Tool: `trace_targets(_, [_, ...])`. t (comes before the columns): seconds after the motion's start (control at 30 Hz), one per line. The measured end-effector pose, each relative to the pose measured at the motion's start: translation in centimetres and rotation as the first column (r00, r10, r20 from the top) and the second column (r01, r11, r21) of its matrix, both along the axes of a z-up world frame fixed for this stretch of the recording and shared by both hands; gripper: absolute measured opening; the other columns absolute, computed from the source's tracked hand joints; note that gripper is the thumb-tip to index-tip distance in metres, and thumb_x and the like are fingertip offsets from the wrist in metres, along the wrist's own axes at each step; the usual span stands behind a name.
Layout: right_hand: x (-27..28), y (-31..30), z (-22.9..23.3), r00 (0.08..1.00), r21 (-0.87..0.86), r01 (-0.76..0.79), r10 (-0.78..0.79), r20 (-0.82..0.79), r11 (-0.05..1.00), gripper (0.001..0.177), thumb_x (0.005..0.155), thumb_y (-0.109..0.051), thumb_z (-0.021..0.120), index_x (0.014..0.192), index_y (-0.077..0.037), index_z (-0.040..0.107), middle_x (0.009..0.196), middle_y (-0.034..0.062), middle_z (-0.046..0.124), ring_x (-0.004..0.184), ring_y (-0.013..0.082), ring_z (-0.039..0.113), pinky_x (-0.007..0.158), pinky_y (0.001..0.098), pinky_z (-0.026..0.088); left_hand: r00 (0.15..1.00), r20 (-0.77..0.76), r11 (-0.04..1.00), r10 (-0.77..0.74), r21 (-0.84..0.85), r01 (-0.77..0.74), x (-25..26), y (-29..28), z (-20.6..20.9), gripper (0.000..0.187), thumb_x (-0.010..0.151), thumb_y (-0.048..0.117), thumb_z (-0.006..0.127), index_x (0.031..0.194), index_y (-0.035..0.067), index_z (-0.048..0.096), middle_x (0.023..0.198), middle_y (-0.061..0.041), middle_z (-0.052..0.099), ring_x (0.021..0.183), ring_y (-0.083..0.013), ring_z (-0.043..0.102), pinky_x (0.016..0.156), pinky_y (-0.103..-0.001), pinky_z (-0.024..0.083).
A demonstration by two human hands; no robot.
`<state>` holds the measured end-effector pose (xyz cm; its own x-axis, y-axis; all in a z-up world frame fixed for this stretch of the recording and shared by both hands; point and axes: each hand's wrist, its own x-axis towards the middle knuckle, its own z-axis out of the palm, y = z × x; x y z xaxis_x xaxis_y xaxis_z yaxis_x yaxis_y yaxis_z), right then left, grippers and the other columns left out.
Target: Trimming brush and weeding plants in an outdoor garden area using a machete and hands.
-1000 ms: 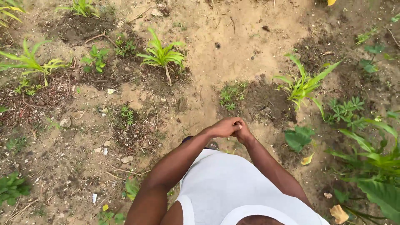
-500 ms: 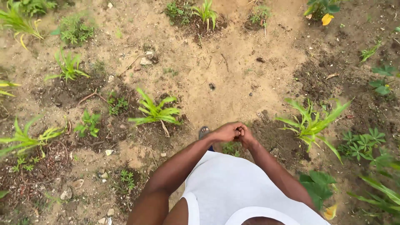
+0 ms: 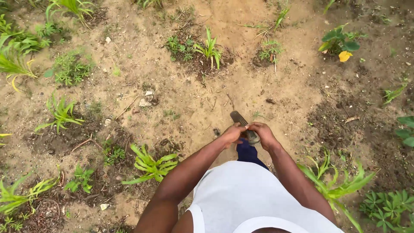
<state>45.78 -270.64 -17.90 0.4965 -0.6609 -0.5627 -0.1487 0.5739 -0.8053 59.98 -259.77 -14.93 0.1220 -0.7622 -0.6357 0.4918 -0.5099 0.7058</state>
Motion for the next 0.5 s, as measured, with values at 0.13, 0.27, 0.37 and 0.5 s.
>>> trace_targets(0.13, [7.3,-13.5,2.4,1.0,-0.034,-0.011,0.01,-0.019,0.999,0.014,0.084,-0.018,0.076,0.091,-0.006,0.075,0.084,0.0103,0.074,0.071,0.0213,0.073,0.066,0.0408,0.061,0.997,0.07,0.998,-0.032,-0.05,0.036,5.6,-12.6,2.8,0.069,0.1,0.04,0.068,0.153,0.003,0.046,0.15,-0.027,0.052,0.139,-0.0393,0.052,0.097,-0.049,0.055])
trace_targets(0.27, [12.4,-24.1,6.9,0.987,0.037,-0.101,0.105,-0.125,0.994,0.022,0.086,-0.03,0.077,0.096,-0.011,0.074,0.083,0.0067,0.074,0.07,0.0202,0.074,0.058,0.0377,0.063,0.999,0.04,0.999,0.033,-0.031,-0.032,10.5,-23.2,4.8,0.061,0.104,0.041,0.06,0.151,0.005,0.048,0.151,-0.028,0.049,0.145,-0.0423,0.043,0.107,-0.055,0.047])
trace_targets(0.37, [16.5,-32.5,6.0,0.983,0.05,-0.132,0.137,-0.122,0.99,0.023,0.086,-0.028,0.076,0.098,-0.009,0.074,0.084,0.0069,0.074,0.069,0.0206,0.074,0.055,0.0374,0.063,1.0,0.011,0.999,0.029,-0.035,-0.029,15.1,-30.7,6.8,0.064,0.105,0.038,0.059,0.155,0.002,0.043,0.155,-0.031,0.042,0.148,-0.0449,0.036,0.113,-0.057,0.043])
trace_targets(0.5, [22.6,-44.6,2.4,0.984,0.07,-0.129,0.137,-0.115,0.989,0.025,0.085,-0.025,0.073,0.103,-0.007,0.074,0.082,0.0109,0.073,0.064,0.0233,0.072,0.046,0.036,0.06,1.0,0.028,1.0,0.003,-0.009,-0.003,21.5,-42.1,4.0,0.082,0.104,0.042,0.063,0.16,-0.002,0.023,0.157,-0.036,0.028,0.145,-0.0483,0.037,0.112,-0.058,0.048])
